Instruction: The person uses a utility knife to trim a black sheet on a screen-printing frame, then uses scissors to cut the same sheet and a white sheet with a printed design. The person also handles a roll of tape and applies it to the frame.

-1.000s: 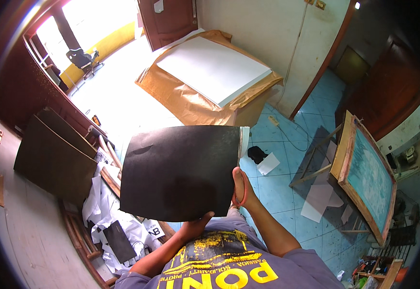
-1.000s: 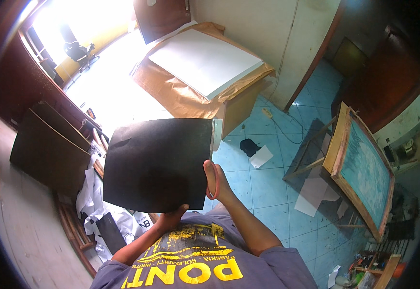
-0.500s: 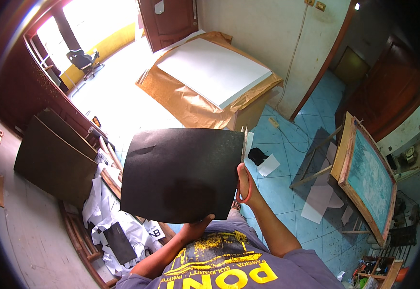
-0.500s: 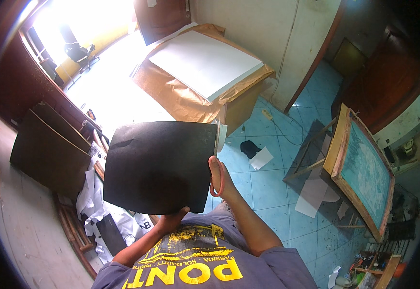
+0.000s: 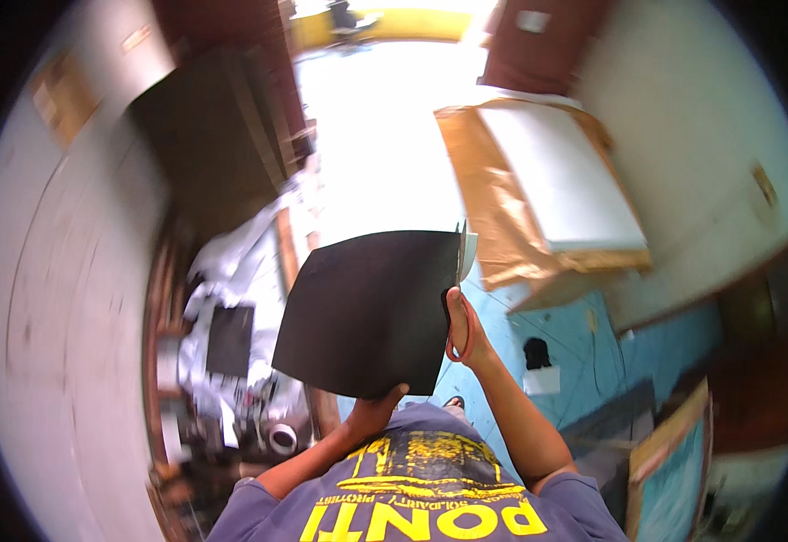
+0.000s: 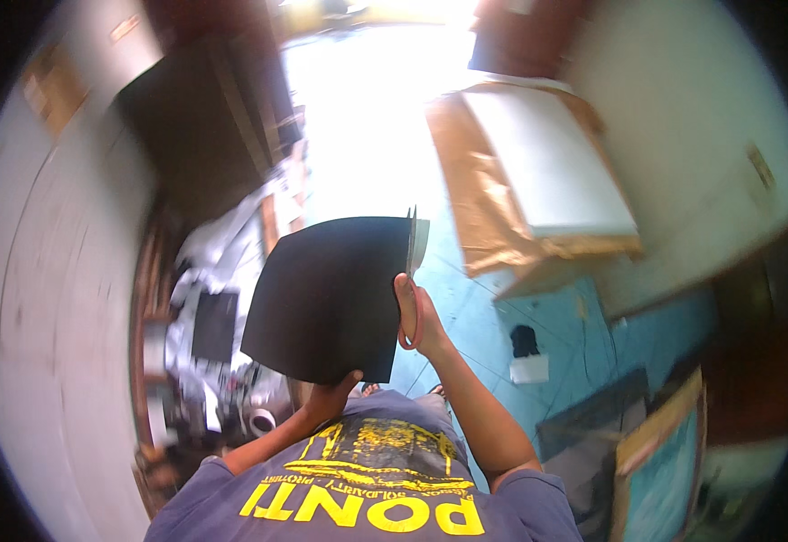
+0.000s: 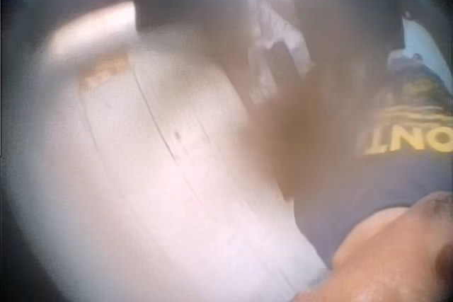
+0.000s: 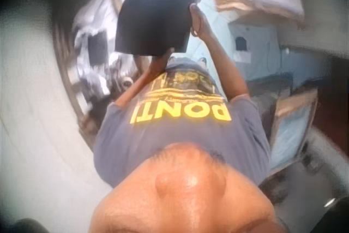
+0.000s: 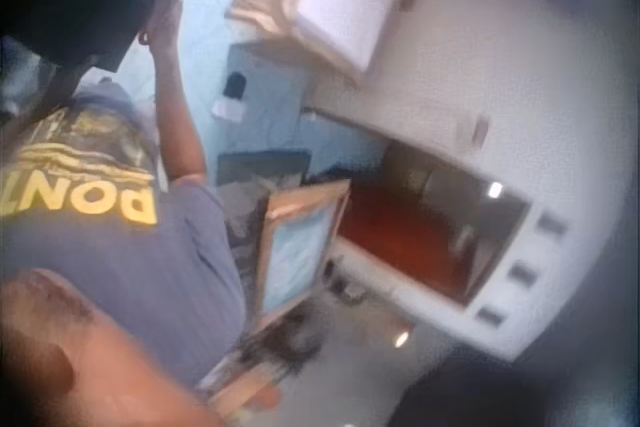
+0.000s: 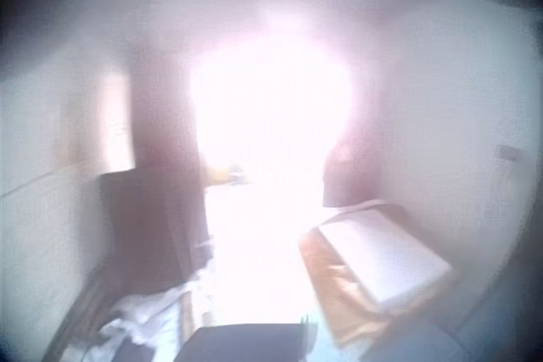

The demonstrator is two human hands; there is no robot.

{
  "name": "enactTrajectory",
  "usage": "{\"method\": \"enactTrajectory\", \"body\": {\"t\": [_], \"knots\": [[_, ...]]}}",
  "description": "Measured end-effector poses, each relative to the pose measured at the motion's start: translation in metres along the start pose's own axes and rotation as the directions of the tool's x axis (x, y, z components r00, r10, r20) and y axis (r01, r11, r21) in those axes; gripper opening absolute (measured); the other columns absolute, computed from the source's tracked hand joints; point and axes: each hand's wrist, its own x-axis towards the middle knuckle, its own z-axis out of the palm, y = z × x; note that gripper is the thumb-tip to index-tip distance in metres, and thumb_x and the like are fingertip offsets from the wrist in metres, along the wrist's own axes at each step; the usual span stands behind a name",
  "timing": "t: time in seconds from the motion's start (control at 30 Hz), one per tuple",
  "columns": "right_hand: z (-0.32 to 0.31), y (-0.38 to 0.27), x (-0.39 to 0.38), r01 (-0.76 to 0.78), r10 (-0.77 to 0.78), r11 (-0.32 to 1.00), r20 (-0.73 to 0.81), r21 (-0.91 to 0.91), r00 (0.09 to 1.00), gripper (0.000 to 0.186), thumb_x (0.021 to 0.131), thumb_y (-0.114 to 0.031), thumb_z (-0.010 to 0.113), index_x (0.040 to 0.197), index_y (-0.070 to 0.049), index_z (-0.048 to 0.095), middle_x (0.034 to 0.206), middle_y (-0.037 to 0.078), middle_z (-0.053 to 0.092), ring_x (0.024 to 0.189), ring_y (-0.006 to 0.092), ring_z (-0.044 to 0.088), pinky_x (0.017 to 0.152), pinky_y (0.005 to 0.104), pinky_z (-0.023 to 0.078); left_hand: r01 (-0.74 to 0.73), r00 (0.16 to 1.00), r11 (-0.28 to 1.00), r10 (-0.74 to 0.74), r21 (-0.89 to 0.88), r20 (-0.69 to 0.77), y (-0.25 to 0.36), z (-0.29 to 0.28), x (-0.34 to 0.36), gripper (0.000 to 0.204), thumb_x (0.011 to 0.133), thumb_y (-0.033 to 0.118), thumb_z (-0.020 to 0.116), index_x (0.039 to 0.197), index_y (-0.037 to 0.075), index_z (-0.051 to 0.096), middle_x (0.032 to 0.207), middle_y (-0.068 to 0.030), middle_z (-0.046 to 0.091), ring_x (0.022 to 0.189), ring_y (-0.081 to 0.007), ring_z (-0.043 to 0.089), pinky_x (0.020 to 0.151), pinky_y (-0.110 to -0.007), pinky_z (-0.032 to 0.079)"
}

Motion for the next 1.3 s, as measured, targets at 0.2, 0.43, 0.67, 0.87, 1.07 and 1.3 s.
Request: {"method": "enactTrajectory", "body": {"t": [0.2, 0.43, 0.67, 0.87, 1.07, 1.3], "knots": [[0.154, 0.044, 0.032, -0.02, 0.102, 0.985, 0.482, -0.172, 0.87, 0.07, 0.093, -0.069, 0.032, 0.075, -0.005, 0.054, 0.056, -0.001, 0.044, 0.049, 0.0073, 0.042, 0.043, 0.0285, 0.031, 0.077, 0.859, 0.994, -0.106, -0.078, -0.5, -0.017, -0.052, -0.093, 0.026, 0.096, 0.023, 0.059, 0.105, -0.001, 0.059, 0.098, -0.0071, 0.062, 0.095, -0.016, 0.054, 0.091, -0.034, 0.042], [0.286, 0.055, 0.007, -0.007, 0.24, 0.949, 0.704, -0.317, 0.669, 0.069, 0.088, -0.072, 0.04, 0.07, -0.005, 0.047, 0.047, -0.001, 0.037, 0.038, 0.0105, 0.043, 0.035, 0.03, 0.032, -0.034, 0.57, 0.968, -0.185, -0.248, -0.8, -0.051, -0.072, -0.156, 0.036, 0.094, 0.019, 0.06, 0.124, 0.0, 0.054, 0.12, -0.0107, 0.059, 0.112, -0.0196, 0.054, 0.099, -0.032, 0.038], [0.336, 0.063, 0.006, 0.018, 0.377, 0.891, 0.76, -0.455, 0.529, 0.075, 0.087, -0.074, 0.041, 0.066, -0.002, 0.05, 0.048, 0.001, 0.042, 0.04, 0.014, 0.051, 0.036, 0.0279, 0.038, -0.241, 0.476, 0.8, -0.396, -0.55, -0.785, -0.061, -0.089, -0.159, 0.033, 0.092, 0.015, 0.061, 0.121, 0.0, 0.055, 0.112, -0.0121, 0.061, 0.109, -0.0212, 0.056, 0.096, -0.036, 0.043], [0.391, 0.122, 0.021, 0.168, 0.42, 0.806, 0.748, -0.568, 0.514, 0.083, 0.087, -0.076, 0.036, 0.061, 0.001, 0.05, 0.051, 0.005, 0.046, 0.054, 0.0159, 0.05, 0.053, 0.0366, 0.042, -0.545, 0.389, 0.671, -0.33, -0.503, -0.86, -0.119, -0.122, -0.152, 0.045, 0.09, 0.007, 0.062, 0.132, 0.011, 0.047, 0.126, -0.005, 0.053, 0.117, -0.0227, 0.052, 0.096, -0.045, 0.043], [0.449, 0.19, 0.042, 0.234, 0.461, 0.749, 0.742, -0.619, 0.488, 0.091, 0.085, -0.08, 0.031, 0.071, 0.005, 0.062, 0.066, 0.022, 0.062, 0.072, 0.0382, 0.064, 0.071, 0.0456, 0.047, -0.606, 0.365, 0.6, -0.374, -0.523, -0.853, -0.173, -0.176, -0.163, 0.042, 0.091, 0.01, 0.062, 0.131, 0.014, 0.047, 0.127, -0.002, 0.053, 0.114, -0.023, 0.054, 0.093, -0.047, 0.045], [0.456, 0.247, 0.095, 0.268, 0.488, 0.672, 0.684, -0.691, 0.542, 0.076, 0.088, -0.068, 0.043, 0.061, 0.002, 0.057, 0.056, 0.014, 0.056, 0.058, 0.0281, 0.059, 0.062, 0.0422, 0.045, -0.439, 0.218, 0.651, -0.592, -0.619, -0.776, -0.237, -0.237, -0.173, 0.025, 0.089, 0.016, 0.068, 0.11, 0.005, 0.059, 0.106, -0.0032, 0.058, 0.091, -0.0162, 0.057, 0.083, -0.038, 0.052]]}}
